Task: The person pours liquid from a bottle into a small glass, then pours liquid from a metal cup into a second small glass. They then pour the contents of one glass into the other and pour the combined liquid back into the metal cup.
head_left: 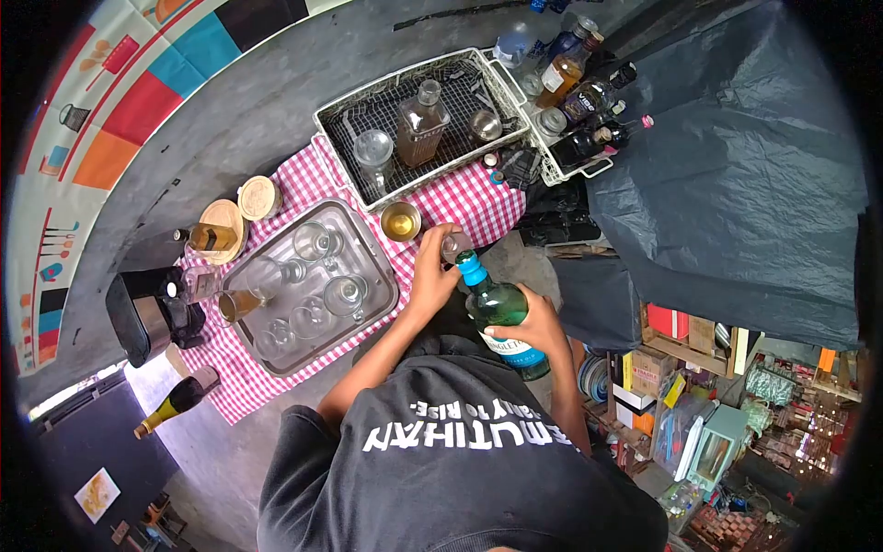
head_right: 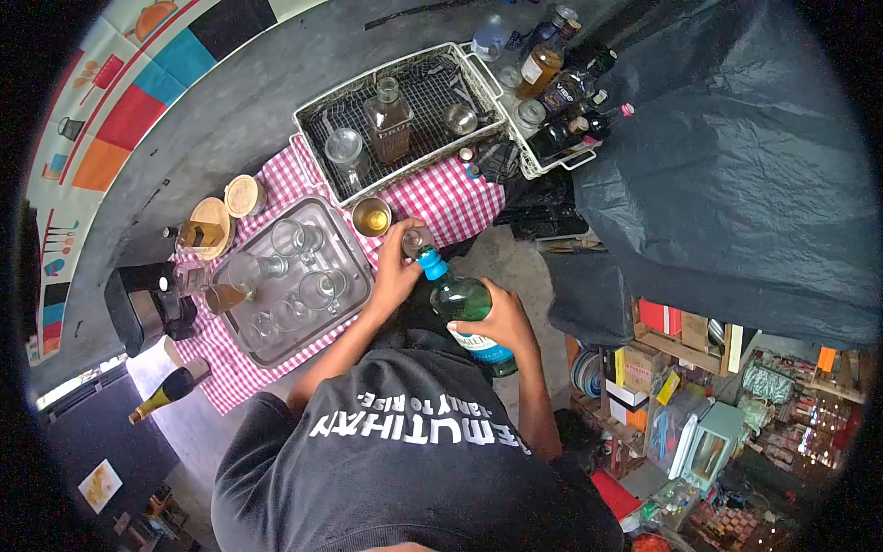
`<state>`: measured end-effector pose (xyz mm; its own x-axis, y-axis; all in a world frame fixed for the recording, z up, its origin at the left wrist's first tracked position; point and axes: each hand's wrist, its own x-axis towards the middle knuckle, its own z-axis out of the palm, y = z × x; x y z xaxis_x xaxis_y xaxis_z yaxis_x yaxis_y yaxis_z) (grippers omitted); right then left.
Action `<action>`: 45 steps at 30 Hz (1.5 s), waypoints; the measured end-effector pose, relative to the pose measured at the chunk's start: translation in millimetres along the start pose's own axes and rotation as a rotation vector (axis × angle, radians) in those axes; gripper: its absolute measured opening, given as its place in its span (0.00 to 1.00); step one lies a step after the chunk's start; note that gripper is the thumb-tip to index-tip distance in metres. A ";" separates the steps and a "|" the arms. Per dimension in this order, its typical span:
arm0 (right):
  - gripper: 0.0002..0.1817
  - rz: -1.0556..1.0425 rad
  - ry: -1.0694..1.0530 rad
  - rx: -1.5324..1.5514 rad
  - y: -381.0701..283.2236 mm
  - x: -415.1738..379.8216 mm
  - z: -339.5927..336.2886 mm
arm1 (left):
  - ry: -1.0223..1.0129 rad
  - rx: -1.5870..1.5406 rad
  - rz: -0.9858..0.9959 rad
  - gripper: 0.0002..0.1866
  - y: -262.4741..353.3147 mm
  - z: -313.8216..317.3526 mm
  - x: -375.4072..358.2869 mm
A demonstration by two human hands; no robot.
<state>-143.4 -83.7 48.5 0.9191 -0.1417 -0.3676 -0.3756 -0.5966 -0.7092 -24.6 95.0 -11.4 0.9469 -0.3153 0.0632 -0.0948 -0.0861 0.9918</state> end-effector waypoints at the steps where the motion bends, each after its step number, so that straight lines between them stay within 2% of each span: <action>1: 0.34 0.008 -0.016 0.024 -6.8 -0.5 -2.6 | 0.002 -0.003 -0.002 0.28 0.5 0.4 -0.6; 15: 0.34 0.055 -0.082 0.096 -13.0 -7.0 -3.9 | -0.006 0.006 -0.009 0.28 -3.9 0.6 -12.6; 17: 0.39 0.106 -0.130 0.071 -13.5 -7.0 -4.5 | 0.002 0.006 0.000 0.28 -3.3 1.8 -15.1; 26: 0.40 0.113 -0.137 0.100 -12.6 -10.9 -0.7 | -0.010 0.005 -0.007 0.28 -4.4 1.1 -21.4; 42: 0.40 0.123 -0.152 0.094 -10.9 -12.4 8.3 | -0.022 -0.059 -0.032 0.29 -10.5 -4.5 -26.4; 45: 0.36 0.119 -0.170 0.101 -14.5 -13.8 8.1 | -0.005 -0.048 -0.001 0.29 -11.3 -4.7 -26.4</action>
<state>-151.6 -66.7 58.9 0.8376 -0.0662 -0.5423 -0.4982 -0.4999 -0.7085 -47.1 108.7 -23.8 0.9455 -0.3198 0.0616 -0.0789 -0.0413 0.9960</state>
